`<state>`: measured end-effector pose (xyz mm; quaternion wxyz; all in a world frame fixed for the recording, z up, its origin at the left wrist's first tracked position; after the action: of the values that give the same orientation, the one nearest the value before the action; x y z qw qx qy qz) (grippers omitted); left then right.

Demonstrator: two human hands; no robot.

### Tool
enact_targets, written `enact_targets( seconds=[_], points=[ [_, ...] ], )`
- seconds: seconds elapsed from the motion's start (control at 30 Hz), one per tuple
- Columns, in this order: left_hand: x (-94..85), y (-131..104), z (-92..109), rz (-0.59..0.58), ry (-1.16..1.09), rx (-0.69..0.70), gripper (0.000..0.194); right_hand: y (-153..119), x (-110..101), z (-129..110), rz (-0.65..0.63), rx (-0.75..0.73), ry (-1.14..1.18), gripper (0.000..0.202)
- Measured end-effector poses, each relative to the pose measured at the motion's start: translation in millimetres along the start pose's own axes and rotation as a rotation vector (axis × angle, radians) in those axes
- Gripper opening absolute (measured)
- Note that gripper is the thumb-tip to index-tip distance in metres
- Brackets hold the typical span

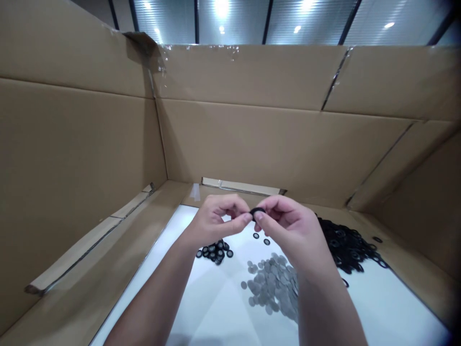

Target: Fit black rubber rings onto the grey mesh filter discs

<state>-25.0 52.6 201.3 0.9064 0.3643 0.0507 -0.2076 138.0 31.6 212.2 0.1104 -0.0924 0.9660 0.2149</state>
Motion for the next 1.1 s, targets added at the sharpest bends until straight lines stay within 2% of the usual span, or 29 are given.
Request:
enact_targets(
  seconds=[0.07,0.17,0.3,0.43,0.5,0.63,0.73,0.9,1.03,1.1],
  points=[
    [-1.4,0.5,-0.9,0.055,-0.027,-0.041,0.019,-0.1,1.0,-1.3,0.09,-0.036,-0.014,0.016],
    [-2.7,0.4,-1.6,0.124,-0.068,-0.069,0.017,-0.9,2.6,-4.2,0.151,-0.081,-0.061,0.015],
    [-0.5,-0.5,-2.5,0.168,-0.095,-0.047,0.016,-2.3,3.9,-9.1,0.144,-0.117,-0.158,0.011],
    [4.8,-0.7,-1.4,0.219,-0.146,0.043,0.013,-3.4,4.1,-10.4,0.129,-0.113,-0.175,0.011],
    [6.7,-0.3,-1.0,0.221,-0.151,0.051,0.012,-4.2,2.3,-10.3,0.148,-0.117,-0.174,0.011],
    [6.8,0.3,-3.7,0.15,-0.2,-0.056,0.017,-4.3,0.4,-8.7,0.157,-0.111,-0.134,0.012],
    [5.1,0.5,-3.7,0.118,-0.217,-0.097,0.018,-1.7,1.5,-6.5,0.148,-0.097,-0.023,0.012],
    [6.3,3.4,-4.9,0.218,-0.301,-0.114,0.016,5.3,3.2,1.7,0.123,-0.113,0.16,0.014],
    [10.6,5.7,-7.1,0.186,-0.328,-0.156,0.016,7.0,-4.2,10.3,0.2,-0.097,0.044,0.017],
    [10.0,5.3,-7.2,0.144,-0.281,-0.176,0.017,6.7,-7.3,10.4,0.187,-0.093,-0.047,0.019]
  ],
)
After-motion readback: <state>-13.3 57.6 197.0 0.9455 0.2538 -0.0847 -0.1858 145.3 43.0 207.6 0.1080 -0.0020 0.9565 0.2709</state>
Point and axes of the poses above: each hand's wrist, its own y-axis towards the middle knuckle, its own x-axis out of the palm, z = x × y, the point moved 5 cm from there along y, towards the middle knuckle, and after that the axes turned 3 degrees about -z, right-handed, at the moved point
